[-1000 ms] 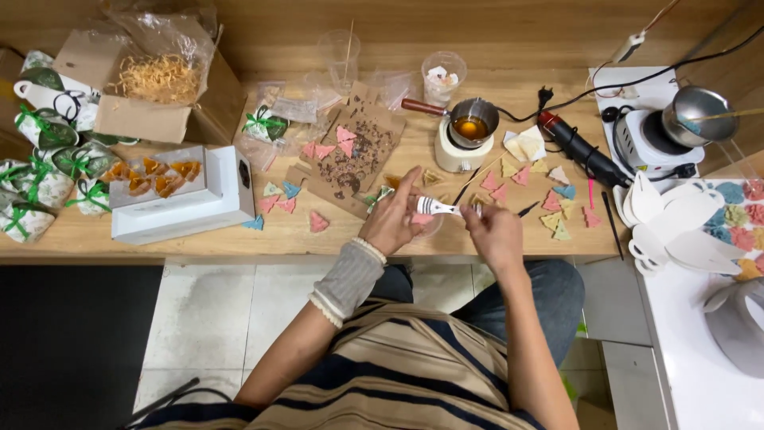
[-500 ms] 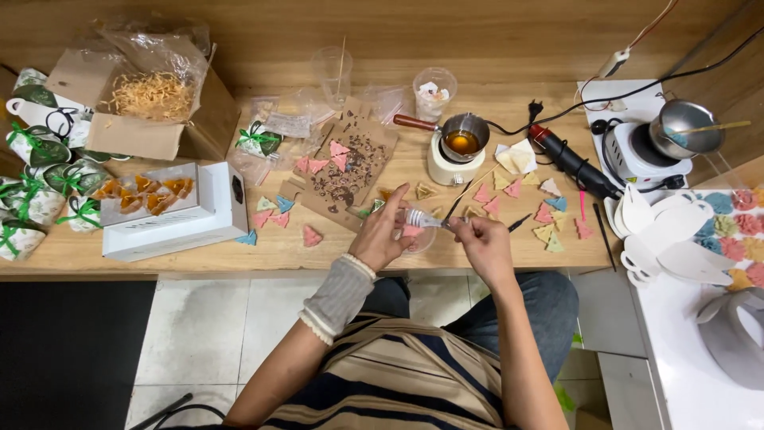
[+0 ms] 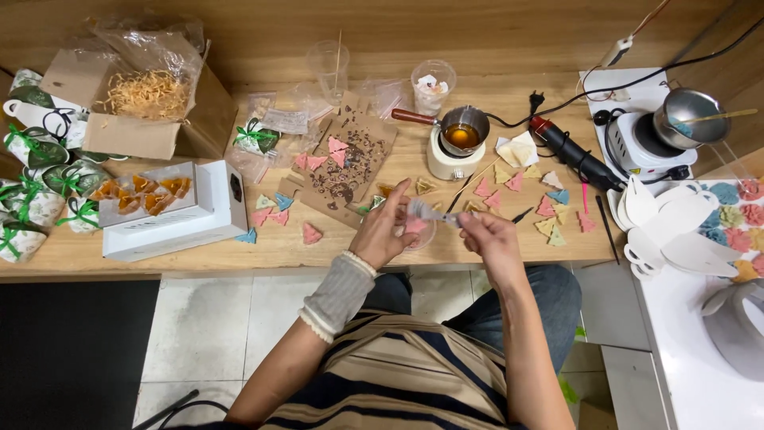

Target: Decorating small triangular wax shapes using glue and tiny decorative elements with a wooden stick.

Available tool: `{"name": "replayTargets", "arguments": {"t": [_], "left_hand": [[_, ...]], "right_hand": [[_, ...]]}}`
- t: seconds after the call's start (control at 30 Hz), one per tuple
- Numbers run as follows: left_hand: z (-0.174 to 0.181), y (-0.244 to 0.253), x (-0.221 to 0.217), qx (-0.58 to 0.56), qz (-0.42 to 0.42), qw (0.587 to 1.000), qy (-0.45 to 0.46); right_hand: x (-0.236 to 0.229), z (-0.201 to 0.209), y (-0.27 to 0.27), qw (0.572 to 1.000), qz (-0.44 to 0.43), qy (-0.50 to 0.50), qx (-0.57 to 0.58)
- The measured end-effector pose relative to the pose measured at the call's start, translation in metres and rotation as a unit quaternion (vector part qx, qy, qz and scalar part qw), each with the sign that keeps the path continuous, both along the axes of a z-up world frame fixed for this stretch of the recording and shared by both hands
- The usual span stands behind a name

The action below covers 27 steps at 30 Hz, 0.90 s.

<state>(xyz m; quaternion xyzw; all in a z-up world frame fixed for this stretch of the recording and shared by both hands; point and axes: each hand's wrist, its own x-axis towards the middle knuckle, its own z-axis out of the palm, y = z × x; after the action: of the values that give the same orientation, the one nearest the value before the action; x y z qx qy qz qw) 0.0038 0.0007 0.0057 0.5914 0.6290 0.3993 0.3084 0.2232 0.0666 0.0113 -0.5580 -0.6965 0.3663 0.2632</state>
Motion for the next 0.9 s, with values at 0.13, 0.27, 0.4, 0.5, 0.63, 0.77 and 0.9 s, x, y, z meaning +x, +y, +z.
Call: {"name": "replayTargets", "arguments": {"t": [0.13,0.27,0.4,0.5,0.63,0.77,0.9], "left_hand": [[-0.001,-0.009,-0.001,-0.002,0.004,1.0,-0.008],[0.004,-0.005,-0.002,0.006,0.005,1.0,0.022],[-0.005,-0.008,-0.001,0.005,0.001,0.999,0.032],[-0.005,-0.002,-0.005,0.016,-0.003,0.999,0.033],[0.002,-0.004,0.003,0.019,-0.004,1.0,0.021],[0.004,-0.013,0.001,0.018,-0.011,1.0,0.011],[-0.001,0.005,-0.003,0.021,0.002,1.0,-0.014]], "right_hand": [[0.001,-0.004,-0.006,0.967,0.047,0.227,-0.107],[0.002,-0.016,-0.001,0.929,0.042,0.302,-0.21],[0.006,-0.013,-0.001,0.995,0.035,0.092,-0.015],[0.006,-0.005,0.0,0.893,0.022,0.407,-0.189],[0.015,-0.024,0.0,0.95,0.0,0.264,-0.167],[0.012,-0.017,-0.01,0.965,0.009,0.222,-0.14],[0.003,-0.025,0.007,0.973,0.022,0.203,-0.11]]}}
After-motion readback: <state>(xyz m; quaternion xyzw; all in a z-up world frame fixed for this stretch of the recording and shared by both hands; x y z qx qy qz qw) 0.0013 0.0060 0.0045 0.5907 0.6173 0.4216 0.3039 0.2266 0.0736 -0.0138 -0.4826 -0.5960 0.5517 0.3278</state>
